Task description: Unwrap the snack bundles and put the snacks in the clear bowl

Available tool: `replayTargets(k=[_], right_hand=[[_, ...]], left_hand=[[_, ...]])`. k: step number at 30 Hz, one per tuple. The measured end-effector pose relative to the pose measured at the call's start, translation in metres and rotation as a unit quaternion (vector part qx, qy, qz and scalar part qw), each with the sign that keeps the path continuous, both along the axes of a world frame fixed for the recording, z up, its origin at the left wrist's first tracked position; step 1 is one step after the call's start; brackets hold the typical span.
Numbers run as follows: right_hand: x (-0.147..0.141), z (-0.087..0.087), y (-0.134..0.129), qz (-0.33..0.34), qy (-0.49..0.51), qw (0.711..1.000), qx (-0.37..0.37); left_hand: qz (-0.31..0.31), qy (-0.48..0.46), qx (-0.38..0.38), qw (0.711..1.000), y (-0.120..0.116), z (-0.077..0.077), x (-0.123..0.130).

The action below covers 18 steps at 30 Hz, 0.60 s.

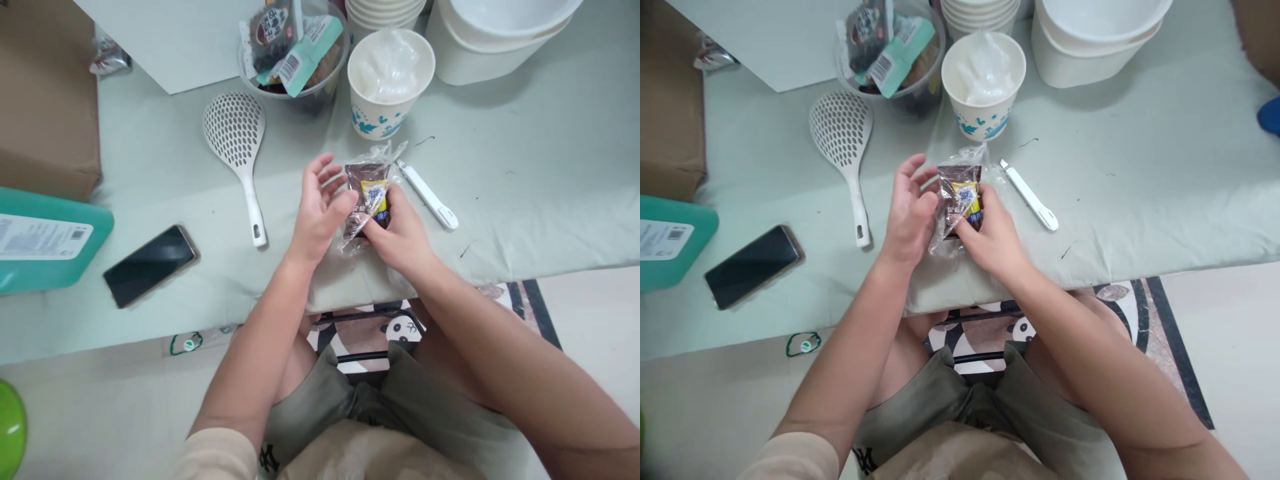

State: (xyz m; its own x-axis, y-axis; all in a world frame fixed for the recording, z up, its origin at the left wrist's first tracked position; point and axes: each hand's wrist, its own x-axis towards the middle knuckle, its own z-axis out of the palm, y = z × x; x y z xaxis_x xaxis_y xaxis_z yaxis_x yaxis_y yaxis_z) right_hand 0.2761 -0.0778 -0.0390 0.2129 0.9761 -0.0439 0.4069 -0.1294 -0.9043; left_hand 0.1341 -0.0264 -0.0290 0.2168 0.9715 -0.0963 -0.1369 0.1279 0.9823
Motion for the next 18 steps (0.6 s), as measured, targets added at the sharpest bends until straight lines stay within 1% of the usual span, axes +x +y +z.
replayTargets(k=[2, 5, 6, 8, 10, 13, 16, 17, 18], right_hand=[[0.0033, -0.0044, 0.0010, -0.020, -0.015, 0.999, 0.023], [0.0073, -0.0094, 0.0038, -0.040, -0.029, 0.998, 0.041], [0.0080, -0.0100, 0.0047, -0.043, -0.031, 0.998, 0.039], [0.0085, -0.0096, 0.0063, -0.043, -0.030, 0.998, 0.028], [0.0083, -0.0075, 0.0070, -0.042, -0.028, 0.999, 0.016], [0.0082, -0.0043, 0.0065, -0.036, -0.038, 0.999, 0.002], [0.0092, -0.0031, 0.0055, -0.023, -0.044, 0.999, -0.004], [0.0095, -0.0029, 0.0053, -0.019, -0.042, 0.999, -0.004], [0.0097, -0.0026, 0.0053, -0.017, -0.041, 0.999, -0.003]], left_hand=[[-0.012, 0.082, 0.075, 0.994, -0.0013, 0.0024, -0.0045], [-0.053, 0.180, 0.184, 0.965, -0.0049, 0.0040, -0.0086], [-0.052, 0.199, 0.211, 0.956, -0.0059, 0.0038, -0.0088], [-0.027, 0.215, 0.242, 0.946, -0.0069, 0.0027, -0.0080], [0.010, 0.203, 0.239, 0.949, -0.0063, 0.0021, -0.0064], [0.053, 0.157, 0.178, 0.970, -0.0040, 0.0024, -0.0049], [0.073, 0.107, 0.092, 0.987, -0.0025, 0.0031, -0.0056], [0.073, 0.105, 0.085, 0.988, -0.0025, 0.0032, -0.0062], [0.064, 0.117, 0.098, 0.986, -0.0028, 0.0032, -0.0069]])
